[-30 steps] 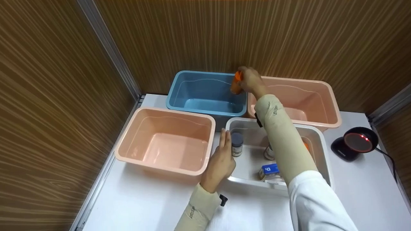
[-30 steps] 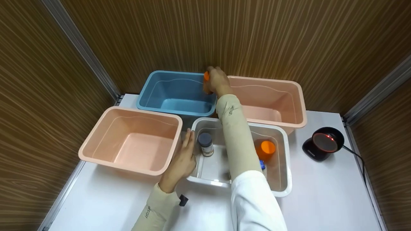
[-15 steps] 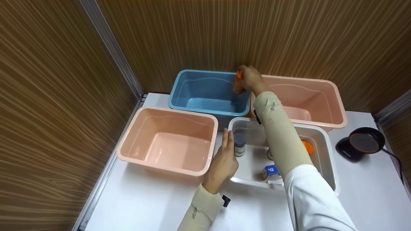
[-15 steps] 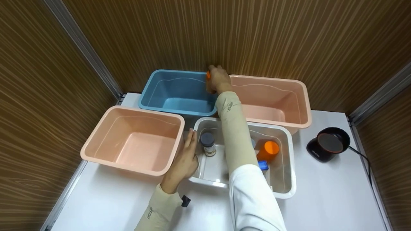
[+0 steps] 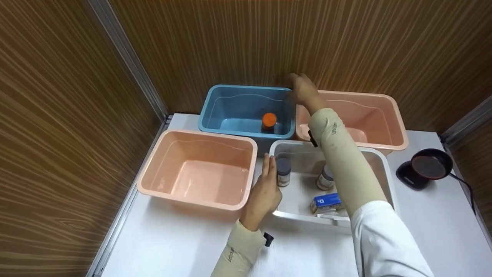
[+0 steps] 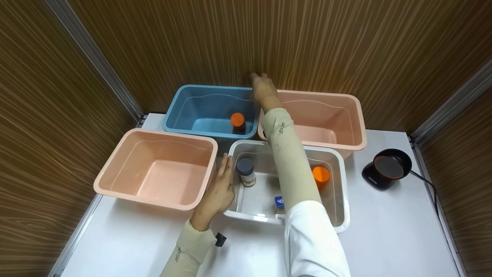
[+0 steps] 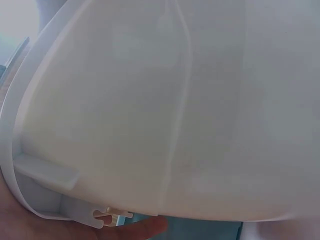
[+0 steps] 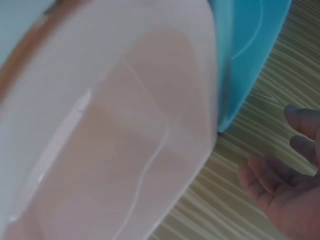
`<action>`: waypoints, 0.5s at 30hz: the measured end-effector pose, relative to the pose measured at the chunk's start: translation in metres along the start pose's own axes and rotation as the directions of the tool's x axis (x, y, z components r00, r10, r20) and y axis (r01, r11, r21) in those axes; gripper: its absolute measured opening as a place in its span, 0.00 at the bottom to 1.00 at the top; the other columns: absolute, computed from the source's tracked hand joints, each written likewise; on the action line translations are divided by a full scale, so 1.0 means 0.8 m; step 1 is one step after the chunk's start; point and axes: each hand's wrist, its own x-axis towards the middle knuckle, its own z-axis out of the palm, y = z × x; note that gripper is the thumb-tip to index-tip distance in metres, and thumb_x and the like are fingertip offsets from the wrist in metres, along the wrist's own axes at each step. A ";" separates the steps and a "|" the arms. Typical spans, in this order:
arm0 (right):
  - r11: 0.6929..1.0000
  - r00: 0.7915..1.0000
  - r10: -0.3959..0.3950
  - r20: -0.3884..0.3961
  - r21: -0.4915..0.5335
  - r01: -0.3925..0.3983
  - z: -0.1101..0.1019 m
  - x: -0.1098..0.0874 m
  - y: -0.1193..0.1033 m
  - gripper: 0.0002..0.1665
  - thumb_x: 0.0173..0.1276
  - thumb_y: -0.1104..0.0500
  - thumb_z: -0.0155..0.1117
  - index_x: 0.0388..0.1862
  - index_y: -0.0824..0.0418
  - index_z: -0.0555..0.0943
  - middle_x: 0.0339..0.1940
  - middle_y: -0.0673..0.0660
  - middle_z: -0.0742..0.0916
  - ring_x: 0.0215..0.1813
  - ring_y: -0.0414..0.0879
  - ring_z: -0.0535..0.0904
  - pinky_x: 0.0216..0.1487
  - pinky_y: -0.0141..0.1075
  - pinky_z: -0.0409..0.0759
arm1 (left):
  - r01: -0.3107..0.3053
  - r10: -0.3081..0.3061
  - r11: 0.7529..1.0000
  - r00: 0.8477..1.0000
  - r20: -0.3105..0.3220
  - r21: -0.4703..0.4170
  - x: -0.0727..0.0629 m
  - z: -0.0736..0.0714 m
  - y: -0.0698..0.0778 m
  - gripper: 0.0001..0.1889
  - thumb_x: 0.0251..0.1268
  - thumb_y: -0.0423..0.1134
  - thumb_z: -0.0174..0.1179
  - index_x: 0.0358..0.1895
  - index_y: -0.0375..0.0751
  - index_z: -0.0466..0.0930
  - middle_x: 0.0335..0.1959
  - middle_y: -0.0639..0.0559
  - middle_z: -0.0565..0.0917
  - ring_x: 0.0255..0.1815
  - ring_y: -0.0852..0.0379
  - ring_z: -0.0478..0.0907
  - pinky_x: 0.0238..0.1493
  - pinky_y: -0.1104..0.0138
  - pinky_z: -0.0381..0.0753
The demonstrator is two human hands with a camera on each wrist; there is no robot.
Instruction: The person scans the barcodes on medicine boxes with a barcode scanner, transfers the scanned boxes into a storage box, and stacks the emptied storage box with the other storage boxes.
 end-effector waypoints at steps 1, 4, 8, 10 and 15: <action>1.000 1.000 -0.011 0.001 -0.002 0.011 -0.002 -0.003 -0.001 0.37 0.67 0.66 0.64 0.75 0.65 0.67 0.67 0.69 0.72 0.68 0.63 0.67 0.70 0.55 0.64 | -0.001 0.001 1.000 1.000 -0.001 0.001 0.000 0.000 -0.001 0.40 0.68 0.25 0.51 0.82 0.36 0.45 0.83 0.45 0.37 0.66 0.50 0.73 0.33 0.72 0.75; 0.998 0.998 -0.059 0.004 -0.005 0.059 -0.005 -0.014 -0.006 0.35 0.70 0.66 0.61 0.75 0.65 0.66 0.69 0.69 0.73 0.70 0.63 0.67 0.70 0.56 0.63 | -0.015 0.015 1.000 1.000 -0.012 0.002 0.002 -0.001 -0.003 0.40 0.67 0.24 0.51 0.81 0.34 0.46 0.83 0.41 0.39 0.67 0.48 0.73 0.36 0.72 0.77; 0.991 0.991 -0.136 -0.017 -0.013 0.136 -0.006 -0.037 -0.014 0.32 0.72 0.64 0.60 0.74 0.64 0.68 0.69 0.68 0.74 0.70 0.64 0.67 0.70 0.57 0.63 | -0.032 0.032 0.999 0.999 -0.029 -0.008 0.004 -0.002 -0.006 0.41 0.64 0.23 0.52 0.81 0.33 0.47 0.83 0.38 0.41 0.66 0.47 0.73 0.39 0.70 0.78; 0.984 0.983 -0.179 -0.033 -0.012 0.179 -0.004 -0.052 -0.017 0.31 0.72 0.63 0.60 0.72 0.65 0.71 0.66 0.68 0.76 0.65 0.63 0.71 0.66 0.56 0.68 | -0.034 0.034 0.999 0.999 -0.029 -0.008 0.005 -0.003 -0.007 0.41 0.64 0.23 0.52 0.81 0.32 0.47 0.83 0.38 0.41 0.67 0.47 0.72 0.41 0.68 0.78; 0.947 0.945 -0.320 -0.064 0.008 0.321 0.007 -0.093 -0.021 0.25 0.71 0.62 0.62 0.66 0.68 0.76 0.58 0.68 0.80 0.52 0.61 0.79 0.53 0.53 0.78 | -0.032 0.032 0.999 0.999 -0.029 -0.005 0.007 -0.006 -0.011 0.40 0.64 0.23 0.51 0.80 0.31 0.47 0.82 0.37 0.42 0.69 0.46 0.70 0.43 0.65 0.79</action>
